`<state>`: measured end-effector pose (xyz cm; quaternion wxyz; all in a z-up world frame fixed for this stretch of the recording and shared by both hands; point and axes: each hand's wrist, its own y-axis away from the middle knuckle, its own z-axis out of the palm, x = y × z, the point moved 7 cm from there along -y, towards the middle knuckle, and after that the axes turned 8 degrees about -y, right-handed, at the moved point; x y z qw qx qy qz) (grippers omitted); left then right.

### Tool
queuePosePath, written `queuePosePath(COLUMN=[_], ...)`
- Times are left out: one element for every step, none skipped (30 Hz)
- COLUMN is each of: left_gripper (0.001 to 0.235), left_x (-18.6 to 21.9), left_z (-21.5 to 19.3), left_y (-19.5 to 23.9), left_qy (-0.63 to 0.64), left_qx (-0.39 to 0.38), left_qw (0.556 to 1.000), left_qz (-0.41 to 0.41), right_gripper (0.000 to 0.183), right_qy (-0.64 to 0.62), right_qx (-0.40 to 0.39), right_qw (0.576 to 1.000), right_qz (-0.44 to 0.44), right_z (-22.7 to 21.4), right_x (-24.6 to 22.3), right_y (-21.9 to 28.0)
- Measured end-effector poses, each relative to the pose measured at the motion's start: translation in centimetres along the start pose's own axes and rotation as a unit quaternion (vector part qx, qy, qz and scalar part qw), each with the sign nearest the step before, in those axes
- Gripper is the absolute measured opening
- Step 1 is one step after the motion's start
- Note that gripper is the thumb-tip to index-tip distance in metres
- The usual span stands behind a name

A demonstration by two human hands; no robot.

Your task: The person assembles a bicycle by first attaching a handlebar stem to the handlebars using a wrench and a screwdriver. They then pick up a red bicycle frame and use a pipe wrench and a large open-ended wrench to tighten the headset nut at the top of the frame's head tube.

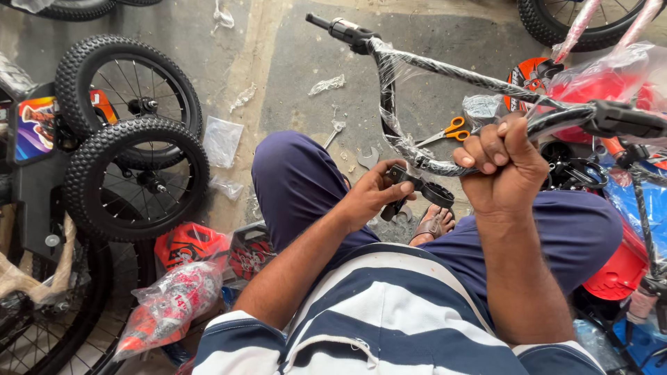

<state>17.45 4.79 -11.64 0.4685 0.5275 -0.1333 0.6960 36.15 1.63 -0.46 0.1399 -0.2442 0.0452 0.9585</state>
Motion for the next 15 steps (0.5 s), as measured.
queuePosePath(left_gripper=[0.071,0.068,0.065,0.062,0.059,0.057,0.056,0.055,0.054,0.053,0.051,0.051,0.050,0.050,0.051], left_x=[0.0,0.0,0.1,0.1,0.0,-0.1,-0.1,-0.1,0.2,0.5,0.8,1.2,1.7,2.3,2.8], left_z=[0.2,0.4,0.6,0.8,0.9,1.0,1.0,0.9,0.8,0.7,0.7,0.5,0.4,0.3,-0.1], left_y=[-0.1,-0.3,-0.4,-0.4,-0.5,-0.4,-0.4,-0.5,-0.6,-0.7,-0.6,-0.7,-0.9,-1.0,-1.1], left_qy=[0.008,0.015,0.029,0.043,0.057,0.059,0.061,0.063,0.064,0.065,0.067,0.060,0.054,0.048,0.029], left_qx=[0.000,0.001,0.001,0.002,0.002,0.012,0.022,0.031,0.037,0.043,0.049,0.073,0.097,0.120,0.144], left_qw=[1.000,1.000,1.000,0.999,0.998,0.998,0.998,0.997,0.996,0.995,0.993,0.990,0.985,0.979,0.974], left_qz=[0.001,0.003,0.004,0.005,0.006,0.012,0.017,0.023,0.043,0.063,0.083,0.108,0.133,0.157,0.172], right_gripper=[0.026,0.027,0.028,0.029,0.030,0.031,0.032,0.035,0.037,0.040,0.043,0.046,0.049,0.050,0.052], right_qy=[-0.006,-0.013,-0.018,-0.024,-0.029,-0.024,-0.020,-0.021,-0.023,-0.031,-0.034,-0.037,-0.034,-0.039,-0.045], right_qx=[0.002,0.002,-0.007,-0.016,-0.024,-0.035,-0.045,-0.061,-0.076,-0.096,-0.106,-0.117,-0.118,-0.109,-0.100], right_qw=[1.000,1.000,1.000,0.999,0.999,0.999,0.999,0.998,0.997,0.995,0.994,0.992,0.992,0.993,0.994], right_qz=[0.003,0.006,0.011,0.016,0.021,0.020,0.018,0.018,0.018,0.020,0.020,0.019,0.016,0.019,0.022], right_z=[-0.1,-0.2,-0.1,0.0,0.0,0.1,0.1,0.2,0.3,0.3,0.3,0.2,-0.1,-0.5,-1.0], right_x=[0.0,0.0,0.0,0.0,0.0,-0.1,-0.2,-0.3,-0.5,-0.7,-0.9,-1.2,-1.4,-1.5,-1.6], right_y=[0.1,0.0,0.0,0.0,0.1,0.3,0.4,0.4,0.2,-0.1,-0.3,-0.7,-1.3,-2.0,-2.7])
